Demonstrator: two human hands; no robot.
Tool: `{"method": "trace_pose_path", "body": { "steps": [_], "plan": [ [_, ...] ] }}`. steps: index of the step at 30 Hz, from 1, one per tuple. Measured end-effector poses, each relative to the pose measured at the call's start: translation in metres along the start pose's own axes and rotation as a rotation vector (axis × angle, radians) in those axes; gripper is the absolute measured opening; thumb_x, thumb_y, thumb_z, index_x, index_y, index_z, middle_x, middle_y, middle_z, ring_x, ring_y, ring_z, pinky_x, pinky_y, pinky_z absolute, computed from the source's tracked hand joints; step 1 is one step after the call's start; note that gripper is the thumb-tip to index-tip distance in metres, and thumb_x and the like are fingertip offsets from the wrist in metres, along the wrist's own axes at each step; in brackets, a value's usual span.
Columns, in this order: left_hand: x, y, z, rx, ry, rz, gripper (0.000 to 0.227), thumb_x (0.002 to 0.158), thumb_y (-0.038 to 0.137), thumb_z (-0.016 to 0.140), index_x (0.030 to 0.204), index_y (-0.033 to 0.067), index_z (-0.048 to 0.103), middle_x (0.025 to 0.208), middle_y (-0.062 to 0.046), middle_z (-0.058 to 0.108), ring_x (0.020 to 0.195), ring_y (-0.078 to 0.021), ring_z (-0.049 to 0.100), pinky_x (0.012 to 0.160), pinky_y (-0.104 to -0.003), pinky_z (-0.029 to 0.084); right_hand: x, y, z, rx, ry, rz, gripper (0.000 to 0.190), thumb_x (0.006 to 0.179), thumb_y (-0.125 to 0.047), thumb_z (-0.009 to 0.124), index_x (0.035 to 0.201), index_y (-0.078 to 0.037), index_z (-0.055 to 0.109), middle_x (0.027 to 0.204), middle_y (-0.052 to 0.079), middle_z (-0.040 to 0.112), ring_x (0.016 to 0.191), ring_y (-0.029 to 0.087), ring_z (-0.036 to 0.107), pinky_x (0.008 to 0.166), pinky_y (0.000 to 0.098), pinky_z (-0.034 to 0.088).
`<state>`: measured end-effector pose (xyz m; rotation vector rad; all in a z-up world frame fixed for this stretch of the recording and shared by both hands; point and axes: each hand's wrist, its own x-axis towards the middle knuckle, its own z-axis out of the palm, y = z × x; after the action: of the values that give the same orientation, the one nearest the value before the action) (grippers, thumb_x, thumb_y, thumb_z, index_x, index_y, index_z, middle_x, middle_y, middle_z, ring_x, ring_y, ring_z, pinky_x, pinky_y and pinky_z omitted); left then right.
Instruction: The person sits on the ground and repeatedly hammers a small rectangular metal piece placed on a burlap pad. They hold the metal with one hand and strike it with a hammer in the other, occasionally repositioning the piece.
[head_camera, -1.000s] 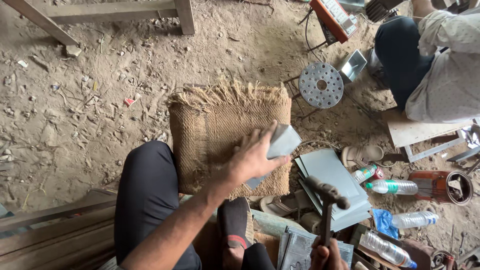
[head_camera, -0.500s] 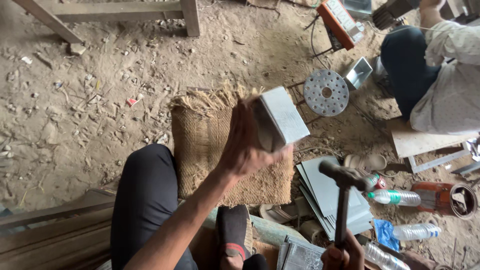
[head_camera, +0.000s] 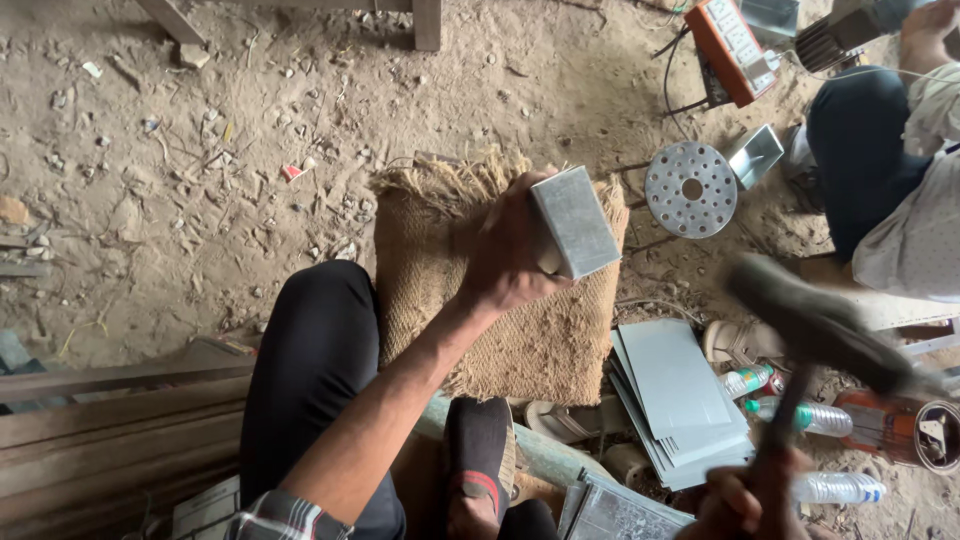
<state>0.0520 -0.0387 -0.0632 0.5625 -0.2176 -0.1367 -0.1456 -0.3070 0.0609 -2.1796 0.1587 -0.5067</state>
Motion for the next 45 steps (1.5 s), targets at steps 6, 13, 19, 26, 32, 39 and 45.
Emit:
{"method": "trace_pose_path", "body": {
  "steps": [6, 13, 19, 26, 32, 39, 45],
  "plan": [
    [0.0, 0.011, 0.012, 1.15, 0.127, 0.596, 0.082, 0.092, 0.067, 0.055, 0.147, 0.0083, 0.04, 0.126, -0.016, 0.06, 0.112, -0.025, 0.068, 0.088, -0.04, 0.066, -0.015, -0.001, 0.026, -0.274, -0.261, 0.005, 0.036, 0.109, -0.027, 0.05, 0.141, -0.009, 0.053, 0.074, 0.008, 0.06, 0.058, 0.011, 0.057, 0.055, 0.027, 0.045],
    [-0.005, 0.037, 0.03, 1.396, 0.128, 0.457, 0.106, 0.093, 0.072, 0.07, 0.159, 0.0042, 0.023, 0.141, -0.024, 0.054, 0.121, -0.0327, 0.066, 0.1, -0.045, 0.063, -0.056, 0.007, 0.035, -0.103, -0.084, -0.027, 0.052, 0.112, -0.02, 0.05, 0.161, -0.006, 0.047, 0.076, 0.01, 0.064, 0.06, 0.01, 0.057, 0.061, 0.0254, 0.046],
    [-0.005, 0.075, 0.048, 1.445, -0.055, -0.112, 0.115, 0.085, 0.068, 0.073, 0.163, 0.005, 0.018, 0.147, -0.024, 0.047, 0.128, -0.0345, 0.056, 0.11, -0.057, 0.051, -0.048, -0.002, 0.019, -0.327, -0.052, 0.118, 0.057, 0.109, -0.021, 0.048, 0.162, -0.005, 0.037, 0.063, 0.007, 0.065, 0.045, 0.008, 0.055, 0.047, 0.0229, 0.043],
    [-0.043, 0.073, 0.064, 1.892, 0.025, -0.462, 0.108, 0.072, 0.062, 0.083, 0.15, 0.0023, 0.038, 0.126, -0.02, 0.058, 0.108, -0.0301, 0.061, 0.095, -0.053, 0.052, -0.006, -0.023, 0.026, -0.421, -0.308, 0.004, 0.047, 0.103, -0.019, 0.053, 0.148, -0.006, 0.056, 0.063, 0.01, 0.068, 0.05, 0.011, 0.064, 0.05, 0.0265, 0.047],
    [-0.051, 0.058, 0.051, 2.036, 0.111, -0.265, 0.07, 0.085, 0.04, 0.083, 0.134, 0.0006, 0.052, 0.102, -0.018, 0.071, 0.068, -0.0227, 0.069, 0.053, -0.039, 0.059, 0.003, -0.002, 0.016, -0.066, -0.001, 0.004, 0.032, 0.106, -0.017, 0.049, 0.134, -0.005, 0.055, 0.066, 0.012, 0.067, 0.052, 0.017, 0.064, 0.053, 0.0319, 0.048],
    [-0.054, 0.054, 0.048, 2.048, 0.131, -0.162, 0.073, 0.072, 0.032, 0.09, 0.125, -0.0028, 0.054, 0.095, -0.019, 0.073, 0.065, -0.023, 0.068, 0.053, -0.039, 0.059, 0.02, -0.015, 0.059, -0.21, -0.306, 0.126, 0.016, 0.108, -0.021, 0.048, 0.114, -0.006, 0.052, 0.061, 0.015, 0.065, 0.046, 0.026, 0.06, 0.048, 0.042, 0.044],
    [-0.045, 0.06, 0.051, 2.085, 0.091, -0.288, 0.066, 0.079, 0.028, 0.086, 0.13, 0.0011, 0.053, 0.084, -0.012, 0.073, 0.064, -0.0208, 0.069, 0.078, -0.048, 0.056, 0.039, -0.051, 0.093, -0.426, -0.59, 0.215, 0.018, 0.106, -0.022, 0.051, 0.096, -0.006, 0.052, 0.058, 0.014, 0.064, 0.045, 0.028, 0.062, 0.046, 0.0458, 0.045]
  ]
}}
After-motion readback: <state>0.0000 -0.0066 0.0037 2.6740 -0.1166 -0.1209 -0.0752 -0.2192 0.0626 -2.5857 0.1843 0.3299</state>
